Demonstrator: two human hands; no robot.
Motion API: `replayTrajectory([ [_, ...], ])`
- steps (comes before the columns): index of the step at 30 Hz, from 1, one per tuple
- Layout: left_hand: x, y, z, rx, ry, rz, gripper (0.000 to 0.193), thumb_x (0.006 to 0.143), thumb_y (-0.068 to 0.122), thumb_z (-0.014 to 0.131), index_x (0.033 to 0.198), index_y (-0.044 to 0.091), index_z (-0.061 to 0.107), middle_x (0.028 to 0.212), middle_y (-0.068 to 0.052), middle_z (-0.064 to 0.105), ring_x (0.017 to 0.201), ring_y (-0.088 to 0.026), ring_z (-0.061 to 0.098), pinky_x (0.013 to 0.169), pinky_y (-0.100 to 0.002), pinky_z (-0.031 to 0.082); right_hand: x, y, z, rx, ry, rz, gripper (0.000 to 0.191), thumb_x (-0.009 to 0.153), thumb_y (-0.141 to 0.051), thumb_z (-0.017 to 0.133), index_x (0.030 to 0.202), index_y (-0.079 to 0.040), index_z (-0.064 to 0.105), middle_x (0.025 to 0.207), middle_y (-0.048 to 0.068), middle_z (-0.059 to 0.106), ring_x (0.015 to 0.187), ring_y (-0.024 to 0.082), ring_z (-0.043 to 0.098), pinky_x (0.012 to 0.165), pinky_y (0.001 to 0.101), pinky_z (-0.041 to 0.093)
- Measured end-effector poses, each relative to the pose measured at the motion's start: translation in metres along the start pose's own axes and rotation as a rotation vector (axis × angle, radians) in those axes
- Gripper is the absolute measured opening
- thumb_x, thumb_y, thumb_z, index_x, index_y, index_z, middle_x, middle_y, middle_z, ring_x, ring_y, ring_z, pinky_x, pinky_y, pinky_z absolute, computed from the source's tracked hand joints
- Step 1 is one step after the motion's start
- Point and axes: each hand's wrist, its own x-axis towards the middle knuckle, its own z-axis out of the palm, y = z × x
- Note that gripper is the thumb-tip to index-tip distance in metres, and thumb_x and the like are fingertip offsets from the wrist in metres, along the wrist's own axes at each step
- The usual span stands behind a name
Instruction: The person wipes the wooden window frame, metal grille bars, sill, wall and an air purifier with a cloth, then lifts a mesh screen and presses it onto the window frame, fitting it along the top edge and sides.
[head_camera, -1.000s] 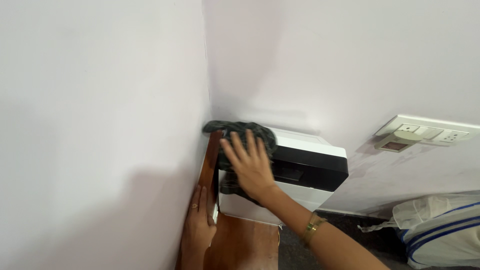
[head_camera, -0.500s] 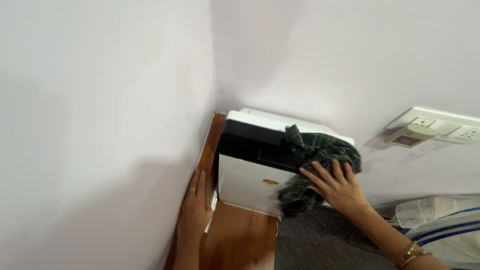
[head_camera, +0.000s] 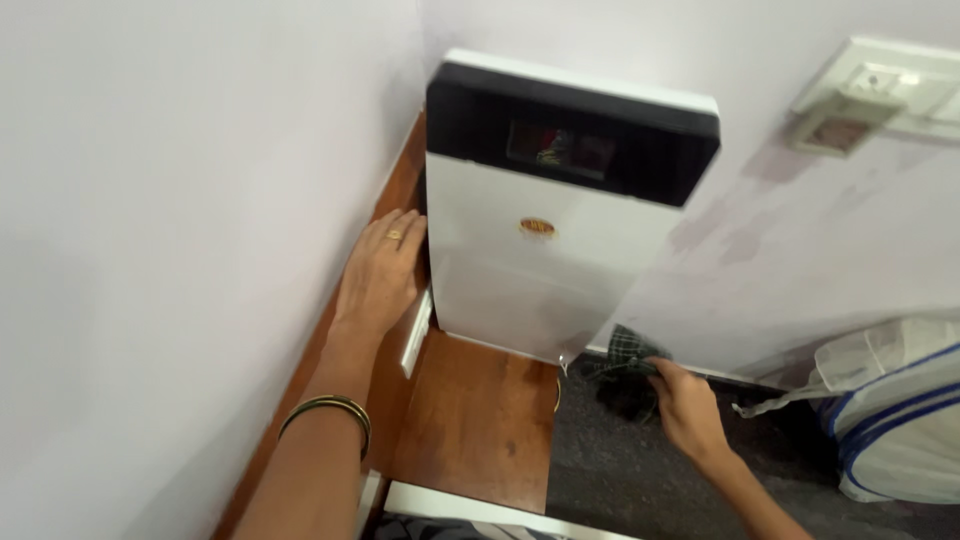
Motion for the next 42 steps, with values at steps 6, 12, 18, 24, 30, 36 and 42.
replayTrajectory([
  [6,-0.108,0.108,-0.003,-0.46,-0.139,-0.312,0.067,0.075,0.017,0.083,0.136,0.008,0.058,0.142,-0.014,0.058,0.139,-0.034,0.047,0.119,-0.048,0.04,-0.126,0.012,0.031,1.322,-0.12,0.462,0.028,0.103,-0.018,0.059,0.113,0.006,0.071,0.09,0.011,0.074,0.075,0.02,0.067,0.069,0.036,0.054],
  [12,-0.259,0.256,-0.051,-1.153,-0.667,-0.243,0.107,0.06,0.034,0.097,0.15,0.01,0.043,0.146,-0.013,0.051,0.138,-0.027,0.048,0.111,-0.039,0.041,-0.275,-0.008,-0.041,1.565,-0.132,0.421,0.033,0.101,-0.027,0.055,0.114,0.0,0.069,0.096,0.009,0.076,0.086,0.022,0.07,0.078,0.04,0.056],
  [18,-0.31,0.346,-0.139,-1.299,-0.474,-0.03,0.066,0.083,0.032,0.08,0.138,0.003,0.059,0.123,-0.013,0.076,0.117,-0.025,0.073,0.099,-0.035,0.053,-0.415,-0.013,-0.176,1.647,0.013,-0.031,0.054,0.097,-0.031,0.06,0.144,-0.005,0.052,0.125,0.011,0.067,0.108,0.019,0.066,0.09,0.0378,0.053],
  [24,-0.296,0.428,-0.182,-1.712,-0.459,-0.046,0.057,0.095,0.036,0.067,0.14,0.004,0.054,0.131,-0.007,0.069,0.119,-0.017,0.062,0.101,-0.031,0.048,-0.507,0.013,-0.267,0.995,0.18,-0.043,0.081,0.08,-0.022,0.073,0.153,-0.015,0.039,0.152,0.008,0.051,0.13,0.024,0.059,0.099,0.0376,0.051],
  [30,-0.323,0.57,-0.21,-1.885,-0.982,0.072,0.057,0.097,0.046,0.057,0.138,0.007,0.057,0.124,-0.006,0.069,0.11,-0.015,0.065,0.094,-0.031,0.053,-0.603,0.052,-0.283,0.534,0.411,-0.247,0.111,0.071,-0.018,0.092,0.158,-0.011,0.023,0.151,0.013,0.046,0.133,0.024,0.052,0.105,0.0395,0.046],
  [36,-0.403,0.686,-0.224,-1.363,-0.932,0.789,0.06,0.099,0.049,0.056,0.134,0.001,0.06,0.141,-0.021,0.057,0.129,-0.034,0.055,0.11,-0.043,0.043,-0.733,0.124,-0.277,0.413,0.752,0.398,0.059,0.074,-0.006,0.074,0.131,-0.005,0.059,0.109,0.011,0.077,0.098,0.02,0.07,0.091,0.0316,0.056],
  [42,-0.518,0.742,-0.214,-1.21,-1.059,1.104,0.067,0.091,0.048,0.063,0.15,0.019,0.048,0.16,-0.021,0.031,0.149,-0.038,0.027,0.118,-0.047,0.028,-0.969,0.148,-0.223,0.356,1.106,0.917,0.058,0.071,-0.003,0.078,0.125,-0.004,0.058,0.109,0.012,0.074,0.102,0.02,0.069,0.091,0.0331,0.053],
])
